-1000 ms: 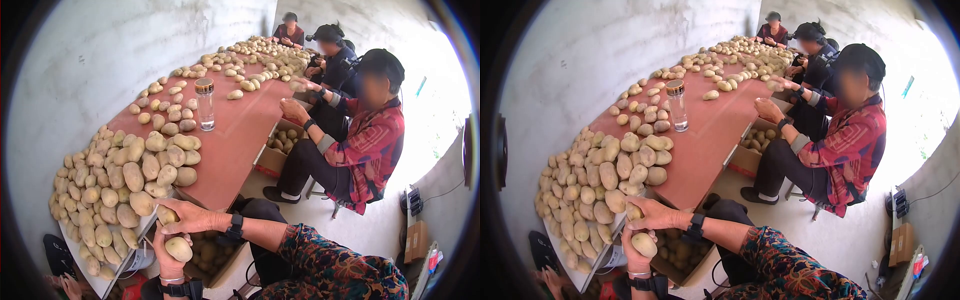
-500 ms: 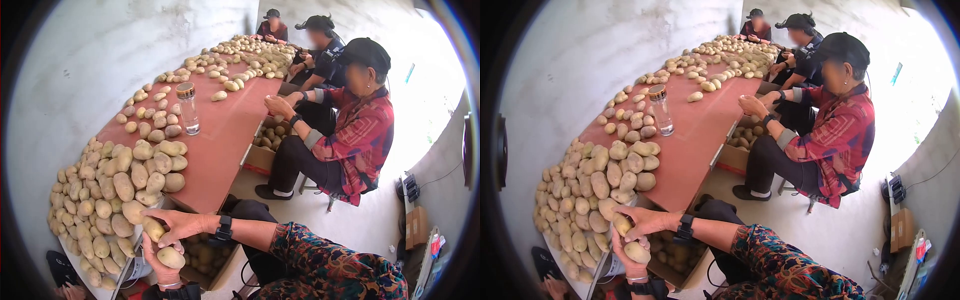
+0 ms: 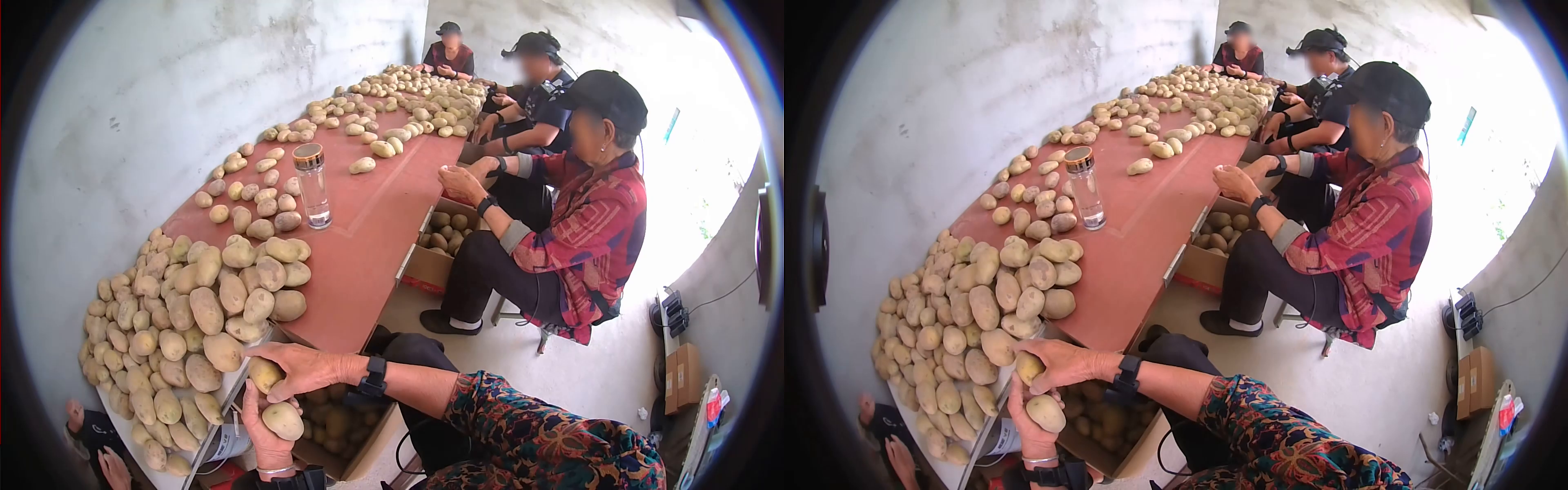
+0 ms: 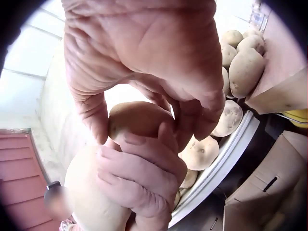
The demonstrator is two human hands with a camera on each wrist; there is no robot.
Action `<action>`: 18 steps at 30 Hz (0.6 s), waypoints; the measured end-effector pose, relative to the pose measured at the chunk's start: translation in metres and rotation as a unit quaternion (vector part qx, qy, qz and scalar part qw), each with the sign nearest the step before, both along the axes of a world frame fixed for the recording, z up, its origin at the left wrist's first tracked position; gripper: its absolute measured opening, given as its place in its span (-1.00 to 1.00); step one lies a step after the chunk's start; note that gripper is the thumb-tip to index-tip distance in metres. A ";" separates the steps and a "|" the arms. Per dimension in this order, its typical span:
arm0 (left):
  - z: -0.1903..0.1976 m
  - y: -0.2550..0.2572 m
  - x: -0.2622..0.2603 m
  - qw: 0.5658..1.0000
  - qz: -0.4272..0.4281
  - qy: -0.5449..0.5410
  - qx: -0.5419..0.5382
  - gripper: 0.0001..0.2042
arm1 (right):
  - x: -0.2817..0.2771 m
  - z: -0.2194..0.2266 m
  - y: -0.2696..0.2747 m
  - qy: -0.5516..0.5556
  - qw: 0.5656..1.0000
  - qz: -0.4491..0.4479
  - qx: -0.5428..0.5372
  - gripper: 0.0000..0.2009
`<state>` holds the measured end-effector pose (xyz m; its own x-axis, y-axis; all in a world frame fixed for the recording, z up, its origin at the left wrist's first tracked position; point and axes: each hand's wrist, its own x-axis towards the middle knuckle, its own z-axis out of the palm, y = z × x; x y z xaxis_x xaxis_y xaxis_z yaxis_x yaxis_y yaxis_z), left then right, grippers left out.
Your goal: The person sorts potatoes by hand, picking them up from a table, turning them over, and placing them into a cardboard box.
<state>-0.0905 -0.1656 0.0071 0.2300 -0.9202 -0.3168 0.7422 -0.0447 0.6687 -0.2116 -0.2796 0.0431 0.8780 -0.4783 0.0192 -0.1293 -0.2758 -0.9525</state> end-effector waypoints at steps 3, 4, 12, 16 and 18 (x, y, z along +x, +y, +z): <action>-0.001 0.002 0.004 1.000 -0.003 0.004 0.023 -0.58 | 0.000 0.000 -0.001 0.022 0.999 0.005 -0.023 -0.12; -0.005 0.002 0.006 1.000 -0.012 0.013 0.015 -0.59 | 0.000 0.002 -0.001 0.033 0.999 0.005 -0.029 -0.11; -0.001 0.004 0.004 0.999 -0.001 0.033 0.008 -0.62 | 0.002 -0.004 -0.003 0.019 1.000 0.012 -0.014 -0.12; 0.005 0.005 0.002 0.999 0.009 0.038 0.001 -0.60 | 0.004 -0.009 -0.003 0.000 0.999 0.015 -0.040 -0.15; 0.006 0.004 0.002 0.999 0.010 0.037 -0.002 -0.59 | 0.004 -0.009 -0.005 0.001 0.999 0.024 -0.039 -0.17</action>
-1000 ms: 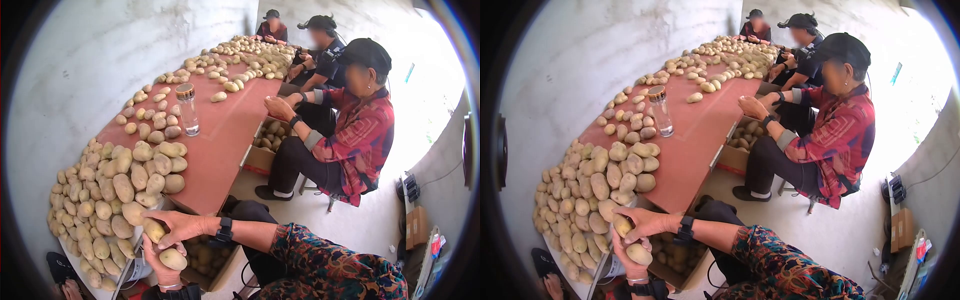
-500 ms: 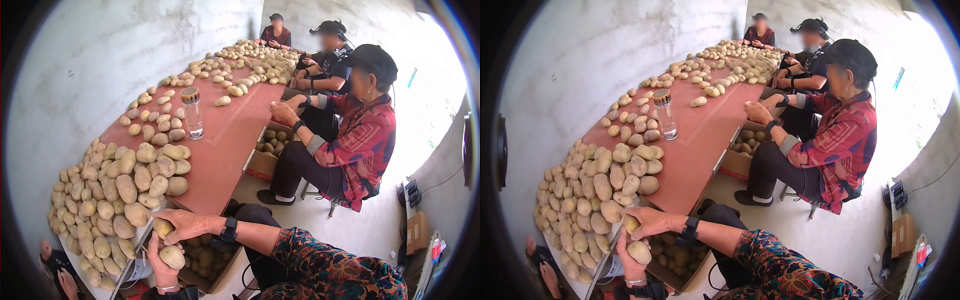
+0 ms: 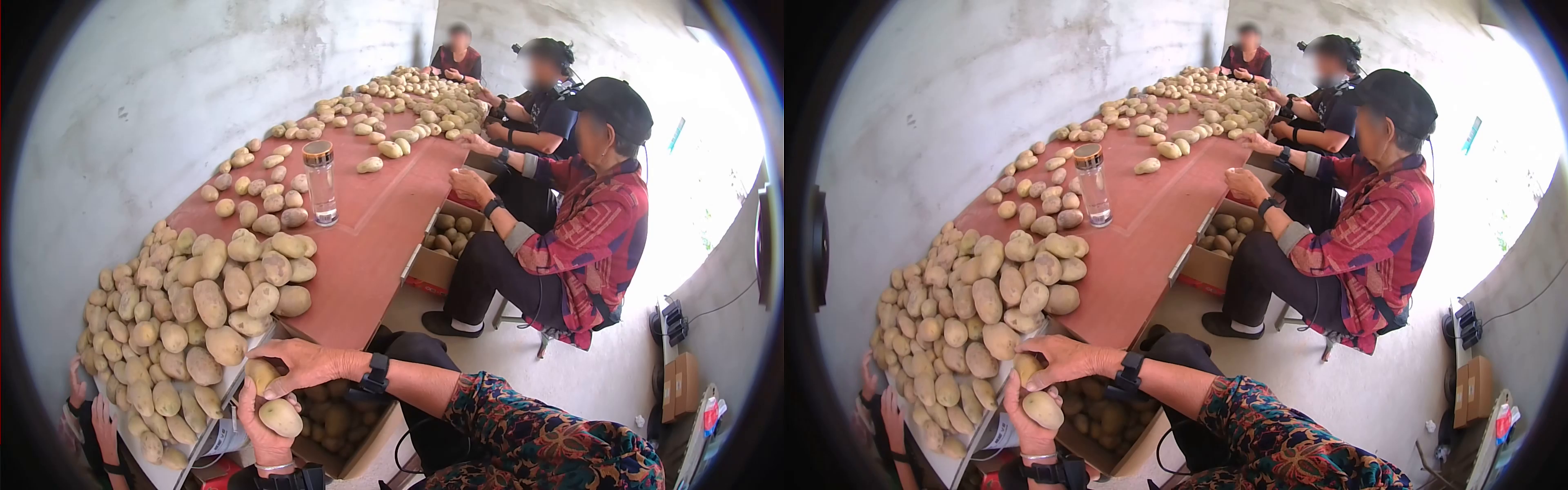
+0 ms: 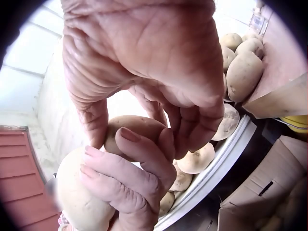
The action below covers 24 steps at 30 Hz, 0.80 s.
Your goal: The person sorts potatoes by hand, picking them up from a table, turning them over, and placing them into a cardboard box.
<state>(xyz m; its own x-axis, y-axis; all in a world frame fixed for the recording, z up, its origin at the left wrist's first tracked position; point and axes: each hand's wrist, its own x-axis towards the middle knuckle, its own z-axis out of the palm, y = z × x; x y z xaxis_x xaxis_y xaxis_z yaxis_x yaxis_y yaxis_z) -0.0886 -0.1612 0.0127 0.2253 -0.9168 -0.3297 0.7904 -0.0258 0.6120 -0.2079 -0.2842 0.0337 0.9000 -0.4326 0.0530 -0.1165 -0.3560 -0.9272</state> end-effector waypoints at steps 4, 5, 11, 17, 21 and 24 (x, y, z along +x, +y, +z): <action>-0.003 0.000 0.001 1.000 -0.007 0.007 -0.006 -0.55 | 0.000 -0.001 0.002 -0.025 0.999 -0.020 0.001 -0.22; -0.004 0.001 0.002 1.000 -0.010 0.008 -0.014 -0.54 | 0.001 -0.002 0.003 -0.025 1.000 -0.019 0.001 -0.22; -0.003 0.005 0.002 0.999 -0.036 -0.005 -0.035 -0.48 | 0.001 0.006 0.007 -0.057 0.990 0.003 0.129 -0.32; 0.004 0.007 -0.002 0.998 -0.042 -0.013 -0.034 -0.49 | 0.005 0.004 0.008 -0.062 0.984 0.008 0.165 -0.34; -0.004 0.005 -0.001 0.999 -0.029 -0.025 -0.008 -0.55 | 0.006 -0.003 0.005 0.000 1.000 0.028 0.011 -0.32; -0.013 0.009 0.001 0.999 0.036 -0.016 0.025 -0.66 | 0.005 -0.003 0.000 -0.019 1.000 -0.003 -0.002 -0.44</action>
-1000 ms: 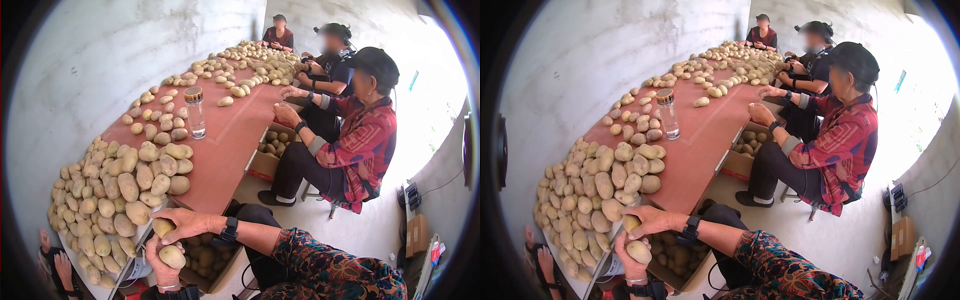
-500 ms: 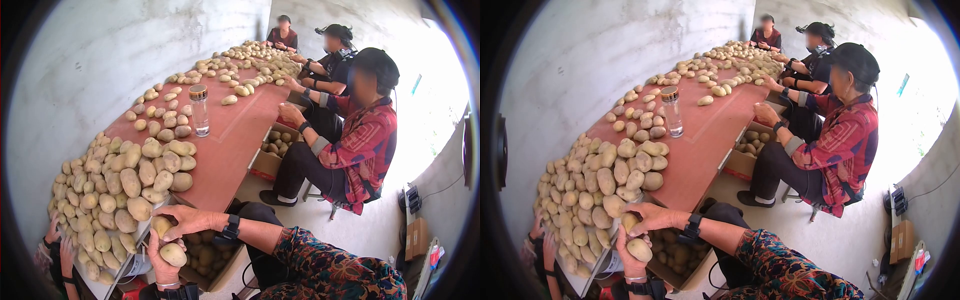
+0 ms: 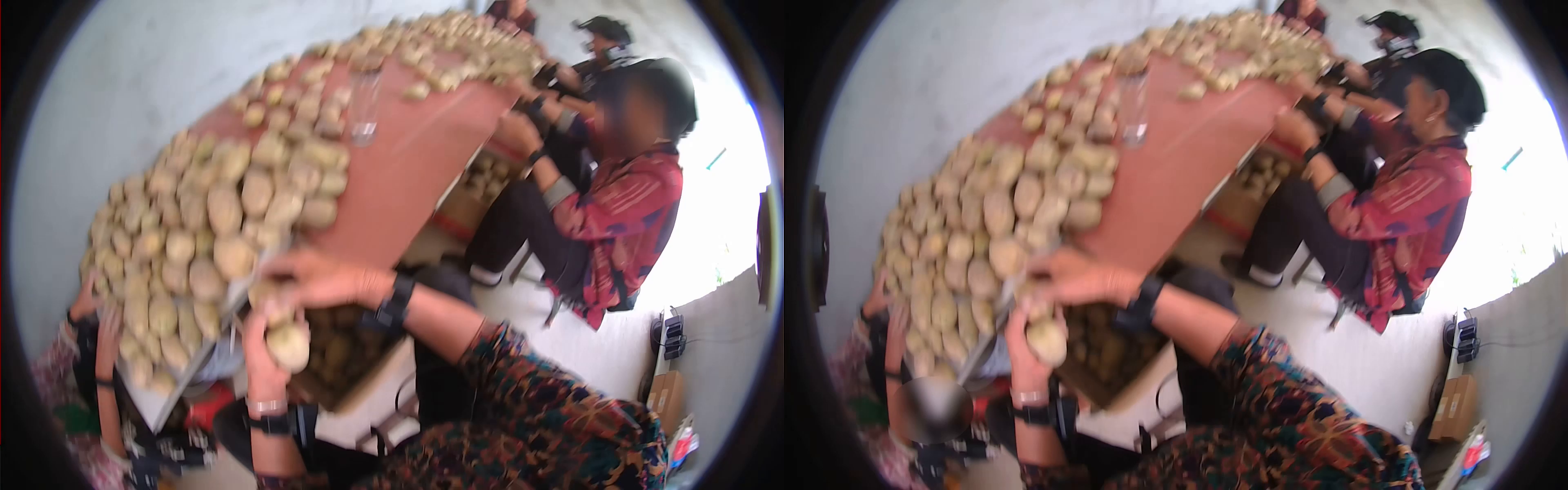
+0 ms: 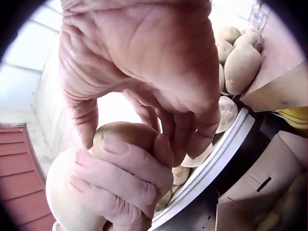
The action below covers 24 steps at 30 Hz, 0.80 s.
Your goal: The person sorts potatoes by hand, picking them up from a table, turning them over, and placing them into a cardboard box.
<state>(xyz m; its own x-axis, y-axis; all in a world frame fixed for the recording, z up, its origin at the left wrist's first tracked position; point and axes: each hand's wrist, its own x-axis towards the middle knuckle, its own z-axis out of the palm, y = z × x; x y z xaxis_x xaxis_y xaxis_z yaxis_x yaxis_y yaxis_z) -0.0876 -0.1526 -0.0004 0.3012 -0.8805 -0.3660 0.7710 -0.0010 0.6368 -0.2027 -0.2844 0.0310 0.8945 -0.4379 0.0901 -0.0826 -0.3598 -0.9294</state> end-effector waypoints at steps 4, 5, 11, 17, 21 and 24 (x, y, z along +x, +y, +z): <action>-0.014 0.014 0.017 0.999 -0.018 -0.021 -0.040 -0.63 | -0.009 0.018 -0.003 -0.098 0.980 -0.078 0.156 -0.47; -0.037 0.014 0.019 1.000 -0.016 -0.015 0.008 -0.64 | -0.013 0.022 -0.005 -0.091 0.980 -0.099 0.147 -0.47; -0.117 0.026 -0.018 0.965 -0.073 -0.017 0.251 -0.66 | -0.018 0.009 -0.014 -0.019 0.967 -0.115 0.228 -0.34; -0.013 0.030 -0.014 0.936 -0.146 -0.305 0.096 -0.56 | -0.015 -0.014 0.019 0.123 0.941 -0.039 0.314 -0.22; -0.016 0.055 -0.015 0.926 -0.158 -0.335 0.067 -0.44 | 0.003 -0.073 0.010 0.137 0.911 0.129 0.368 -0.37; -0.020 0.090 -0.026 0.989 -0.082 -0.068 0.102 -0.51 | -0.005 -0.065 0.028 0.121 0.933 0.021 0.338 -0.43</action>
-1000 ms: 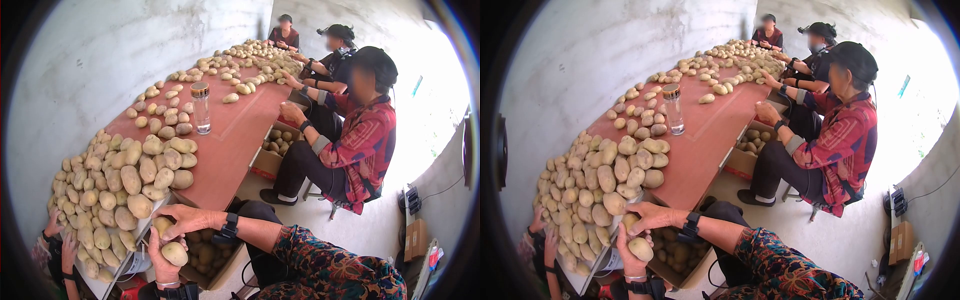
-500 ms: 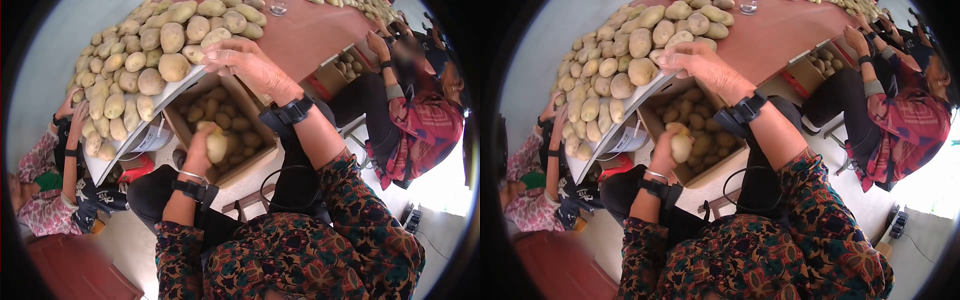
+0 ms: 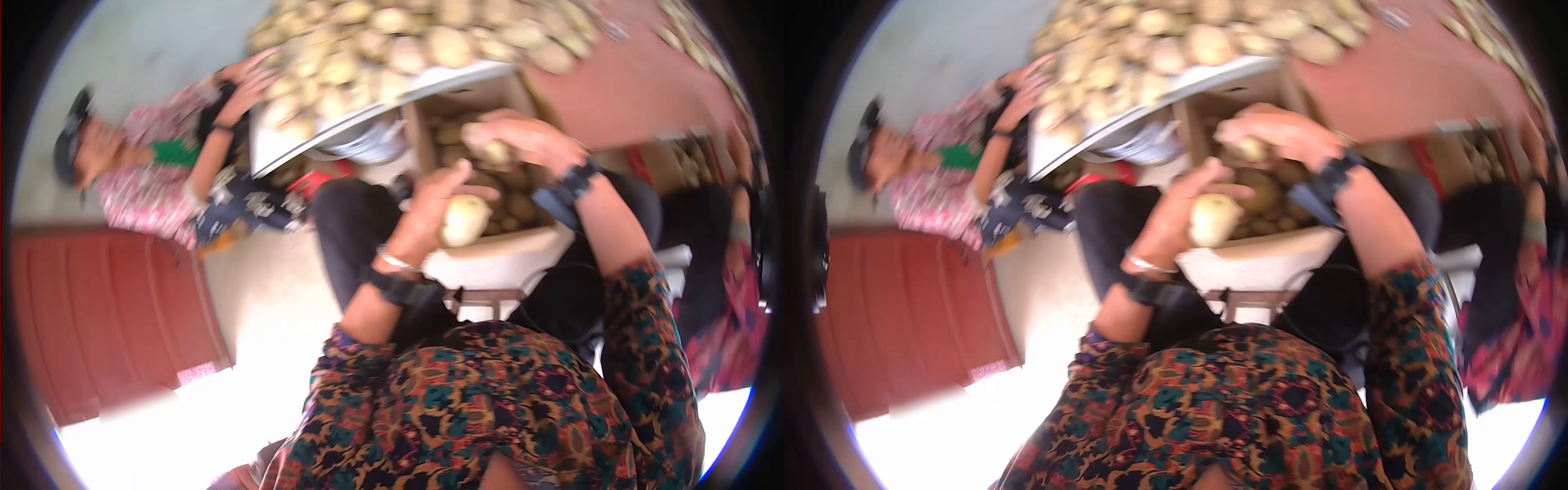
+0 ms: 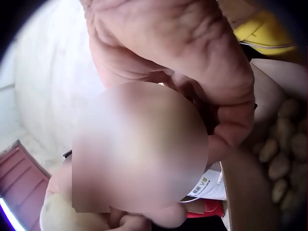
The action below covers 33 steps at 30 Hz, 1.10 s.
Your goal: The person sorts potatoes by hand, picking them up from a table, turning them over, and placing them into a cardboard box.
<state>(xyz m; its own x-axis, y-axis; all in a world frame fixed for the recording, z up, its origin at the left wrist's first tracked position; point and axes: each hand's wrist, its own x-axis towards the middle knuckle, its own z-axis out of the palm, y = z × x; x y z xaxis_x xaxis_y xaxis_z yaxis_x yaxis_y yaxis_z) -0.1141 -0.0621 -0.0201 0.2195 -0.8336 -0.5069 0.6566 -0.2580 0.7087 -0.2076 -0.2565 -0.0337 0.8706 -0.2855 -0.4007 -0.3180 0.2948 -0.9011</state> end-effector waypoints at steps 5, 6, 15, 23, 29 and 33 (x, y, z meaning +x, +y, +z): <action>-0.105 0.044 -0.042 0.945 0.153 0.287 -0.039 -0.61 | 0.017 0.009 -0.007 0.051 0.996 0.002 0.080 -0.67; -0.093 0.045 -0.052 0.920 0.229 0.315 0.038 -0.68 | 0.021 0.011 -0.008 0.049 0.995 0.003 0.083 -0.67; 0.027 0.060 -0.026 0.947 0.255 0.127 -0.151 -0.72 | 0.025 0.007 -0.026 -0.010 0.995 -0.039 0.088 -0.66; 0.062 0.070 0.007 0.957 0.226 0.074 -0.168 -0.64 | 0.023 0.011 -0.033 -0.028 0.980 -0.151 0.127 -0.69; 0.036 0.029 -0.004 0.962 0.264 -0.014 -0.059 -0.67 | 0.025 0.015 -0.038 -0.054 0.983 -0.130 0.115 -0.69; -0.042 -0.007 0.018 0.899 0.196 -0.381 0.085 -0.59 | 0.023 0.015 -0.032 -0.058 0.984 -0.136 0.098 -0.68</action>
